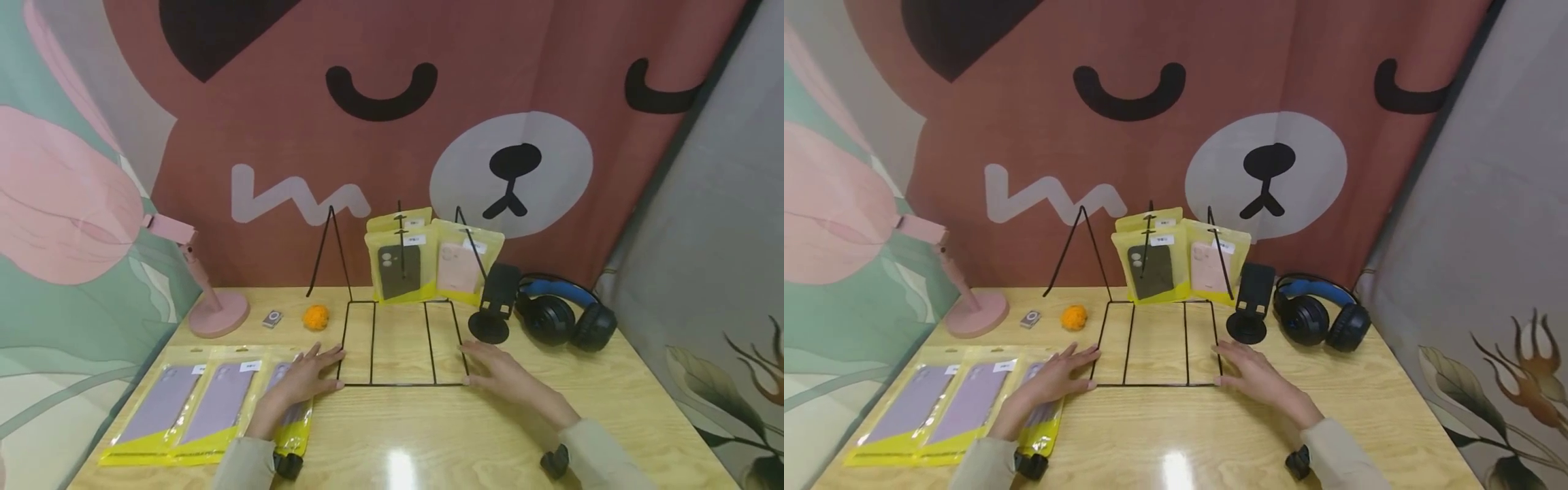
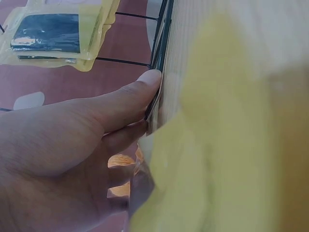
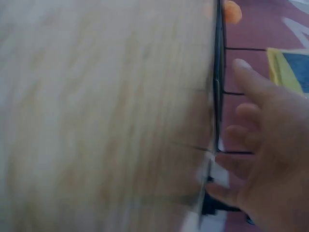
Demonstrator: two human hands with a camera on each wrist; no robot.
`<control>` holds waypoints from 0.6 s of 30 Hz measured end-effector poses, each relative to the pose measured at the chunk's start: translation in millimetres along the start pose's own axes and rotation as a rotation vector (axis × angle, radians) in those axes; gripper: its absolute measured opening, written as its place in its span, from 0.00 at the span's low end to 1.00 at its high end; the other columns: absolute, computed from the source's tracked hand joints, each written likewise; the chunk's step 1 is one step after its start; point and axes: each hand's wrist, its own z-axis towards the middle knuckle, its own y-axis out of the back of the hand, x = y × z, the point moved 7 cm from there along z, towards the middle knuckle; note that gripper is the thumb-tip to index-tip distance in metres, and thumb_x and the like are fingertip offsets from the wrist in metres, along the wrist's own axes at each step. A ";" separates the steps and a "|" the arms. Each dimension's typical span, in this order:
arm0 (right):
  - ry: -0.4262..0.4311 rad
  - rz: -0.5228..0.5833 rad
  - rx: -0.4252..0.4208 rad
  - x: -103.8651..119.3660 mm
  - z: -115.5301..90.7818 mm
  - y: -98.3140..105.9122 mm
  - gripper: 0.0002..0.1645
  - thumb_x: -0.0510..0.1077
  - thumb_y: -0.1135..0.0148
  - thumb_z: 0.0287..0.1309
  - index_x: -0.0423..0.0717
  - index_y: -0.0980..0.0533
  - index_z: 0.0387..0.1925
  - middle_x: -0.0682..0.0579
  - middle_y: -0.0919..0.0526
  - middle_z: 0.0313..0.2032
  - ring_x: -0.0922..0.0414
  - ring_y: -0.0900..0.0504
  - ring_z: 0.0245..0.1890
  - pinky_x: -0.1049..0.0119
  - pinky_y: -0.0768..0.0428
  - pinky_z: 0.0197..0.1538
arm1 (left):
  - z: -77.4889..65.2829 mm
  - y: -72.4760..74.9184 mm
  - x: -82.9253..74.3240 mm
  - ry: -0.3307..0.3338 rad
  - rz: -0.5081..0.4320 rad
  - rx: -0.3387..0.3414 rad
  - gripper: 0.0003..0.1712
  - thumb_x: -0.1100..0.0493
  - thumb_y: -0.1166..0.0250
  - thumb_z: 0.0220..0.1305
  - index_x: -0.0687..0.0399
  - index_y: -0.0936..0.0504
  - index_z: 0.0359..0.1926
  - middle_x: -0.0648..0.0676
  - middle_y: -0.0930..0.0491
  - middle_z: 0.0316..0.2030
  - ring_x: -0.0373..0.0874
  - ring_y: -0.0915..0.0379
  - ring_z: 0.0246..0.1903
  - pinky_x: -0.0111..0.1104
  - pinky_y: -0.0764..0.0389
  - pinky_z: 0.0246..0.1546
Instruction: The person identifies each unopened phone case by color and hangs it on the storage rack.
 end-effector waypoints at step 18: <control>0.102 -0.176 0.000 0.8 5.8 -2.7 0.39 0.59 0.31 0.50 0.37 0.24 0.57 0.39 0.26 0.61 0.35 0.29 0.60 0.36 0.29 0.55 | -0.3 4.1 -5.7 0.011 0.015 -0.031 0.35 0.51 0.31 0.58 0.59 0.28 0.65 0.60 0.35 0.67 0.72 0.57 0.69 0.67 0.55 0.63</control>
